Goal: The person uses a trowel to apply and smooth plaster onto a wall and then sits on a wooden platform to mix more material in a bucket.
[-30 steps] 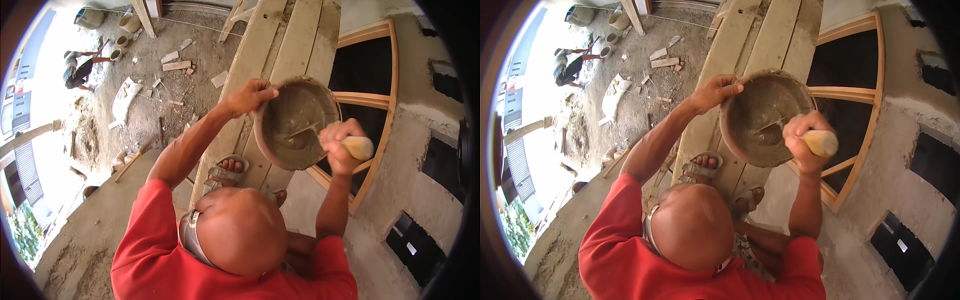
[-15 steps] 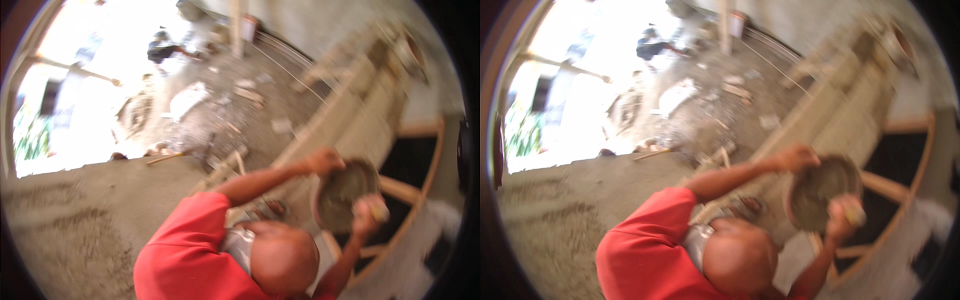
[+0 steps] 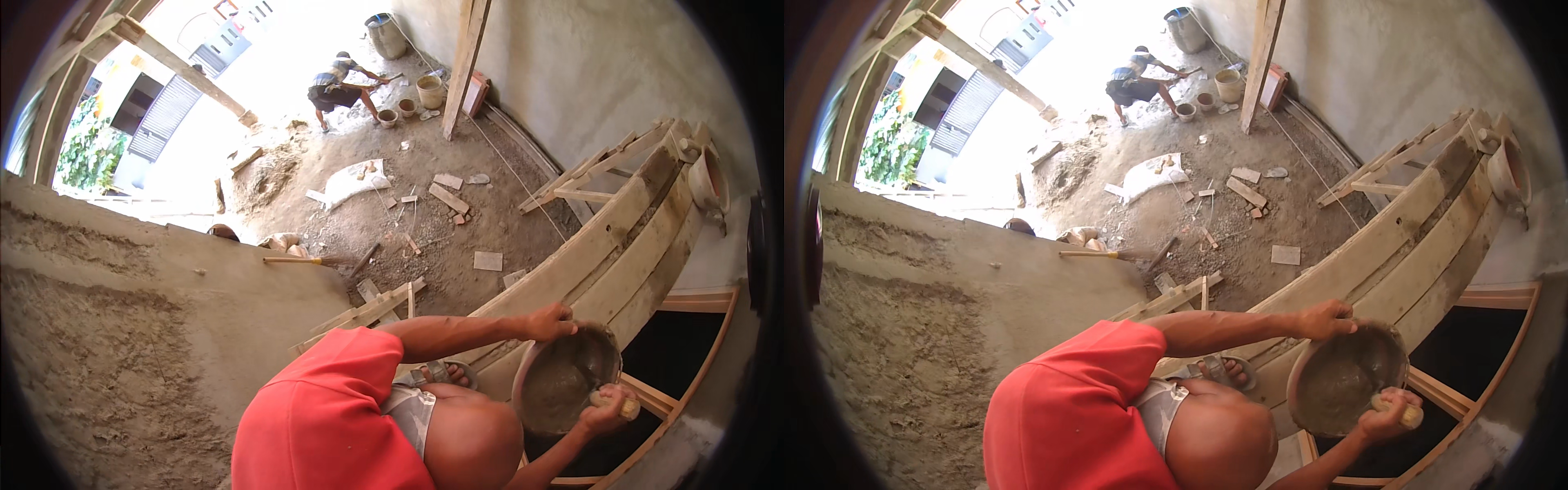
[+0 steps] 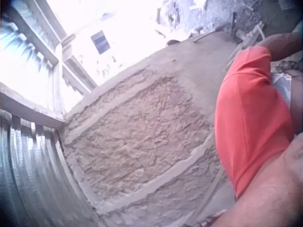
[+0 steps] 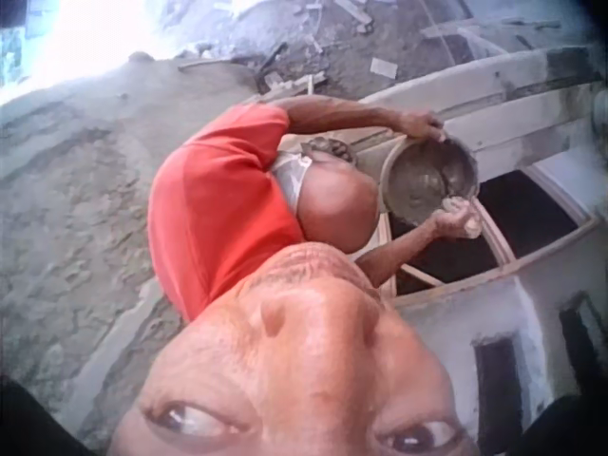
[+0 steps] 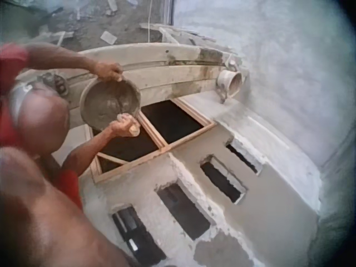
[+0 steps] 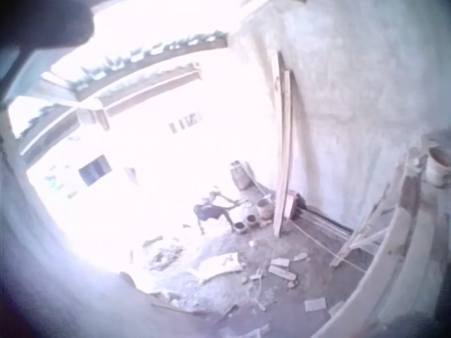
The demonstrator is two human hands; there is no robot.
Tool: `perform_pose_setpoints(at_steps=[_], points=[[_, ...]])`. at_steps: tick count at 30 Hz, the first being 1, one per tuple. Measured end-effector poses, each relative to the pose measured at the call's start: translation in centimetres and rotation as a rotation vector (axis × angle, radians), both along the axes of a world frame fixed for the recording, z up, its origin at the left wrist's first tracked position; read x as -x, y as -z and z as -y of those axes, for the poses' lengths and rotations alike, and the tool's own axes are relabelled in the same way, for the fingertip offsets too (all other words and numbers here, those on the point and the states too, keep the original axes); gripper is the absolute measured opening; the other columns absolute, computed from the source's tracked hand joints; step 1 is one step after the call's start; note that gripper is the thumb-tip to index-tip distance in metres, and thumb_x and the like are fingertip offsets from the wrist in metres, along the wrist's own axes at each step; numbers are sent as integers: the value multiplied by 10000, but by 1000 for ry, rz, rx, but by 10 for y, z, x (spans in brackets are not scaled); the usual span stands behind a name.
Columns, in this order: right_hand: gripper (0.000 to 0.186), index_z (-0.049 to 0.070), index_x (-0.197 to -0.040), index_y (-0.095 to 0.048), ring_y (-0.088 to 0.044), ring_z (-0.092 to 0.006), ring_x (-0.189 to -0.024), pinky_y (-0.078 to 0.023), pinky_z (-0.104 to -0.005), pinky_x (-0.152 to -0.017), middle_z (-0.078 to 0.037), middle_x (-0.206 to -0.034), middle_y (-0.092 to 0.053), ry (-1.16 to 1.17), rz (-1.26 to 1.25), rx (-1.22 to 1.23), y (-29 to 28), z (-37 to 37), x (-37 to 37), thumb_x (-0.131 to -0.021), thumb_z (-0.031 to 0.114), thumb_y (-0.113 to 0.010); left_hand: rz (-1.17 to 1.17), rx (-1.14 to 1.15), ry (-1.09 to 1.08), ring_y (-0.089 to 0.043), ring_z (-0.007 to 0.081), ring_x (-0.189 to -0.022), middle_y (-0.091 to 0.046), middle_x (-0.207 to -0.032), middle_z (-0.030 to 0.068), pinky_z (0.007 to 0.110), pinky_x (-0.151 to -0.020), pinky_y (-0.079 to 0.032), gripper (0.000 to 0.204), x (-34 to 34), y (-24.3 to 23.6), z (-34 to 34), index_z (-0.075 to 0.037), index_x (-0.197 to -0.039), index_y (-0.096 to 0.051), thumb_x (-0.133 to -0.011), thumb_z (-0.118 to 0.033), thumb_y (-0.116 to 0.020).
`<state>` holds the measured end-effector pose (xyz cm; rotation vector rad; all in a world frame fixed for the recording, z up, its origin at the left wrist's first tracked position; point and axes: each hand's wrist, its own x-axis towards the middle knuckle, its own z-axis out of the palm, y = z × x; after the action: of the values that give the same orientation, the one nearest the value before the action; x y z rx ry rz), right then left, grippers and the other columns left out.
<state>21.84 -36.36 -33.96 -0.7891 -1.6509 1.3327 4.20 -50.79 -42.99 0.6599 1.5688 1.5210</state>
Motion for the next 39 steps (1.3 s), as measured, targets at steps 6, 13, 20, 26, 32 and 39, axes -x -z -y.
perform_pose_setpoints(at_steps=[6,13,20,26,32,39], points=[[82,54,-690,-470,-489,-133,-548,-431,-286,-543,-35,-627,-479,12,130,33,-15,9,-7,-722,33,-542,-98,-25,-4,-531,137,-712,-564,-716,67,368,-653,-454,324,11,2,-9,-25,-846,-622,-924,-338,-641],[129,62,-750,-488,-483,-110,-555,-396,-253,-520,-43,-641,-530,-232,-19,187,-49,47,27,-718,-28,-575,244,31,85,-487,50,-637,-505,-685,-46,241,-545,-392,285,21,4,2,-68,-860,-629,-928,-343,-663],[169,67,-757,-496,-512,-122,-603,-432,-262,-588,-51,-685,-550,-473,117,171,-55,43,-8,-690,-6,-634,282,57,136,-476,45,-651,-542,-727,-59,220,-572,-383,281,12,-14,-13,-76,-872,-619,-957,-344,-626],[186,57,-884,-442,-452,-172,-577,-428,-339,-567,-82,-671,-483,-493,-382,9,-82,7,26,-749,-42,-523,457,78,70,-550,72,-723,-597,-841,-14,257,-654,-463,287,10,-15,26,-69,-990,-595,-990,-355,-568],[190,69,-758,-466,-492,-156,-568,-414,-284,-544,-50,-650,-510,-536,-226,273,11,12,60,-678,-23,-611,656,73,89,-589,106,-760,-592,-870,5,293,-669,-519,227,-14,-26,57,-88,-1040,-552,-996,-310,-558],[209,85,-660,-456,-502,-174,-494,-398,-295,-478,-31,-594,-494,-1044,150,-120,-11,19,53,-617,80,-660,610,76,22,-567,91,-735,-565,-828,-24,275,-624,-510,175,-14,-23,54,-103,-1012,-571,-980,-274,-589]])
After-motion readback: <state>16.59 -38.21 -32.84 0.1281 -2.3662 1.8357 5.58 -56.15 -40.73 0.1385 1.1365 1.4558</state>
